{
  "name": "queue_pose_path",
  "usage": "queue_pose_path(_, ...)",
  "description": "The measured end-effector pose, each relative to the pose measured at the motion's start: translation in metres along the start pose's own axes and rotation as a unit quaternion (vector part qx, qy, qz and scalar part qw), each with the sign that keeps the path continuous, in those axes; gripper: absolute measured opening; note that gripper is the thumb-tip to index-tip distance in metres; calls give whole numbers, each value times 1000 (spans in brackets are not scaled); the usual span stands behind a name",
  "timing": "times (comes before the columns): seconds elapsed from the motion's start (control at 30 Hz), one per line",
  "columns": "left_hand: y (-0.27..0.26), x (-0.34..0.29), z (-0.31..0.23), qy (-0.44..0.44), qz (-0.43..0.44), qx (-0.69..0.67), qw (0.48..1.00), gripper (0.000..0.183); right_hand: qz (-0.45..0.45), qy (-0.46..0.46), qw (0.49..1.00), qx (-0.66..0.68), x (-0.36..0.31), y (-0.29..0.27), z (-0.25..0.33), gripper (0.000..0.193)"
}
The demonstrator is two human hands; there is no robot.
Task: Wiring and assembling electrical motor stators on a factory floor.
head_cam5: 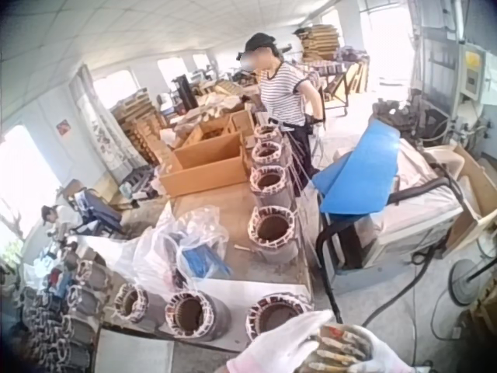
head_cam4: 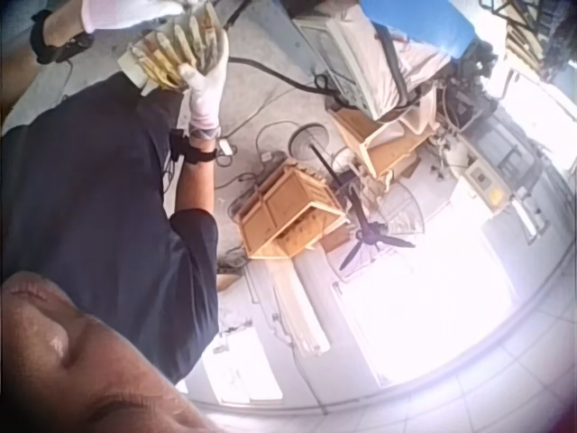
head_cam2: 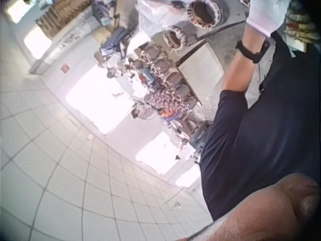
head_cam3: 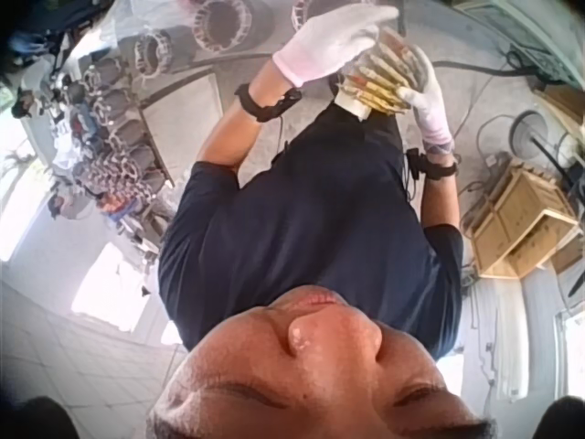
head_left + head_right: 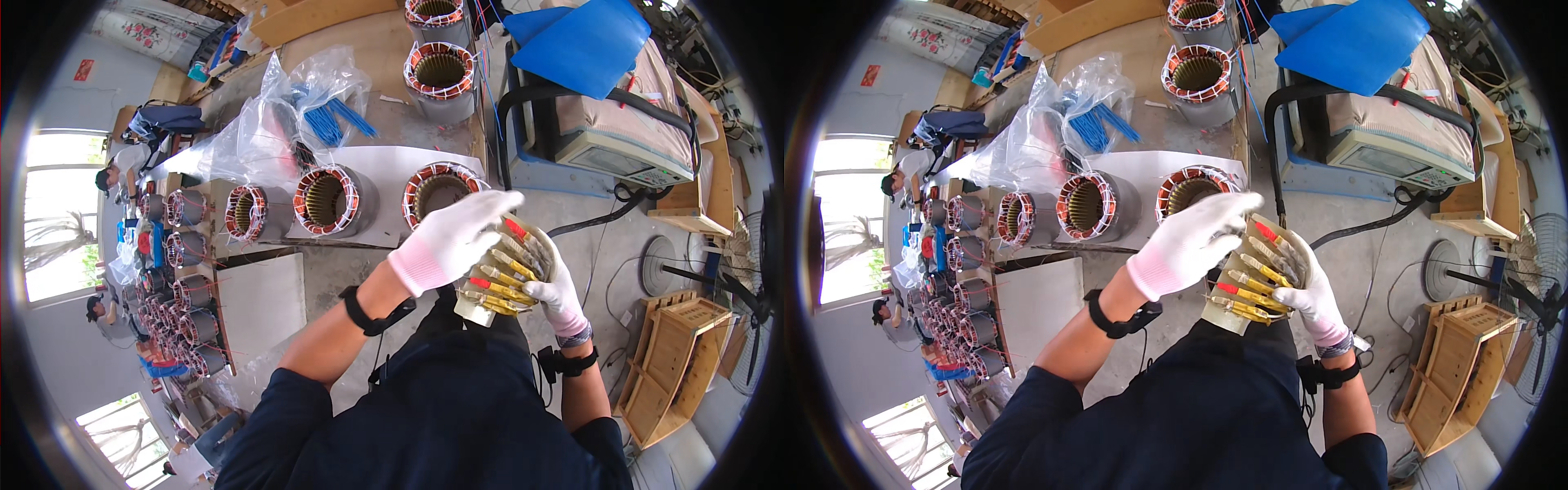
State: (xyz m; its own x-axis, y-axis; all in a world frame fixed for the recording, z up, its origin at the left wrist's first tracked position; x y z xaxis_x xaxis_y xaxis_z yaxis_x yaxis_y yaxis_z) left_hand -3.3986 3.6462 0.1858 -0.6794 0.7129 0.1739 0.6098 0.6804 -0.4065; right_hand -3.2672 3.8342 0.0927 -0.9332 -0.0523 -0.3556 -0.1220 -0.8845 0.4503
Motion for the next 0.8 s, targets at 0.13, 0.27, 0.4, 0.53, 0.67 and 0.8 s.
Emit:
queue_pose_path(0.13, -22, -50, 11, -127, -122, -37, 984, 32, -10, -2, 1000, 3, -1, 0, 1, 113)
queue_pose_path(0.27, -14, -95, 29, -378, 79, -114, 915, 18, -22, -23, 999, -18, -5, 4, 6, 97)
queue_pose_path(0.4, 30, -114, 44, -308, 183, -309, 881, 42, -49, -55, 997, -28, -7, 14, 2, 77)
queue_pose_path(0.53, 45, -117, 48, -329, 173, -448, 813, 41, -97, -72, 992, -41, -11, 20, -4, 78)
queue_pose_path(0.67, 41, -111, 49, -292, 170, -454, 824, 39, -205, -158, 949, -181, -31, 19, 3, 62)
queue_pose_path(0.8, 42, -112, 54, -276, 164, -471, 821, 38, -232, -112, 858, -444, -96, 7, -4, 29)
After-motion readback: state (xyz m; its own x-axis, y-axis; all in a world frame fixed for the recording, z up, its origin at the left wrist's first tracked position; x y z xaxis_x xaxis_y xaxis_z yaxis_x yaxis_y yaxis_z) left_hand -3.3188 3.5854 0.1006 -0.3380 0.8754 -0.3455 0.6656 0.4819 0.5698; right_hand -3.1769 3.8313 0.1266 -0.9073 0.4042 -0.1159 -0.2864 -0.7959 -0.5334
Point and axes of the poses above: each hand's wrist, its own x-axis towards the middle knuckle, its own y-axis out of the palm, z = x × y, the point moved 3 cm from there along x, towards the middle knuckle, and after that the axes turned 5 degrees about -x, right-handed, at the moved point
